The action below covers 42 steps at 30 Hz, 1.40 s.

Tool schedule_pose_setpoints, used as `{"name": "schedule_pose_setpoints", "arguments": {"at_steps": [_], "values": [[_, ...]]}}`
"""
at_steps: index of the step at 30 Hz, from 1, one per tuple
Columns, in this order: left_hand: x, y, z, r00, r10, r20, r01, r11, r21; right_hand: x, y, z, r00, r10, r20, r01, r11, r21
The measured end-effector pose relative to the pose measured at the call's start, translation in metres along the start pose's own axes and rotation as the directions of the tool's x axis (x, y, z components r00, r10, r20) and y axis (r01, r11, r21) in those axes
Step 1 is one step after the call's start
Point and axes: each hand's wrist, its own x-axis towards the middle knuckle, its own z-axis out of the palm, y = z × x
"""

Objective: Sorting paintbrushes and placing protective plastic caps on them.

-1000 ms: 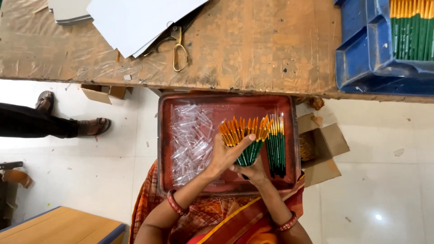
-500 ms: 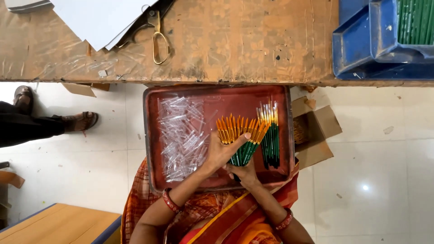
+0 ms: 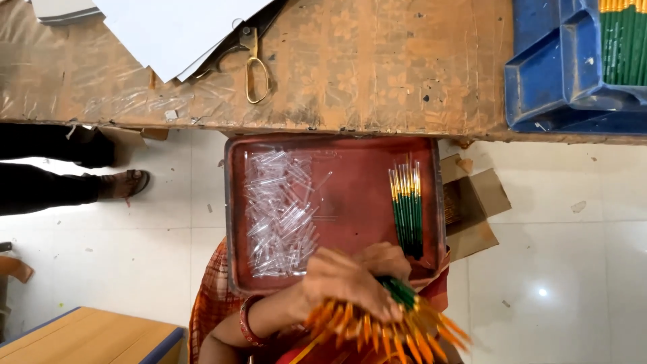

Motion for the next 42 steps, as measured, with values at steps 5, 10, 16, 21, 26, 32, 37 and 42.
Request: {"name": "schedule_pose_setpoints", "arguments": {"at_steps": [5, 10, 16, 21, 26, 32, 37, 42], "values": [[0.050, 0.044, 0.019, 0.993, 0.115, 0.034, -0.105, 0.969, -0.223, 0.077, -0.082, 0.008, 0.873, -0.051, 0.486, -0.021, 0.990, 0.140], [0.058, -0.017, 0.113, 0.971, 0.231, -0.057, -0.226, 0.821, -0.524, 0.069, -0.091, 0.009, 0.870, 0.027, 0.492, -0.059, 0.997, 0.049], [0.025, -0.055, 0.142, 0.934, 0.300, -0.196, -0.332, 0.521, -0.787, 0.067, -0.086, 0.010, 0.885, 0.032, 0.465, -0.068, 0.996, 0.061], [0.023, -0.058, 0.141, 0.886, 0.327, -0.330, -0.407, 0.205, -0.890, 0.065, -0.086, 0.011, 0.891, 0.019, 0.454, -0.062, 0.995, 0.079], [0.027, -0.055, 0.140, 0.831, 0.309, -0.463, -0.444, -0.134, -0.886, 0.067, -0.085, 0.011, 0.895, 0.004, 0.446, -0.053, 0.994, 0.096], [0.023, -0.058, 0.139, 0.772, 0.215, -0.597, -0.425, -0.525, -0.738, 0.069, -0.086, 0.010, 0.905, -0.007, 0.426, -0.042, 0.994, 0.105], [0.006, -0.070, 0.137, 0.733, 0.117, -0.670, -0.348, -0.781, -0.518, 0.065, -0.085, 0.011, 0.906, -0.034, 0.422, -0.016, 0.993, 0.116], [0.007, -0.049, 0.109, 0.812, 0.129, -0.569, -0.307, -0.735, -0.604, 0.067, -0.085, 0.012, 0.905, -0.041, 0.423, -0.019, 0.990, 0.137]]}}
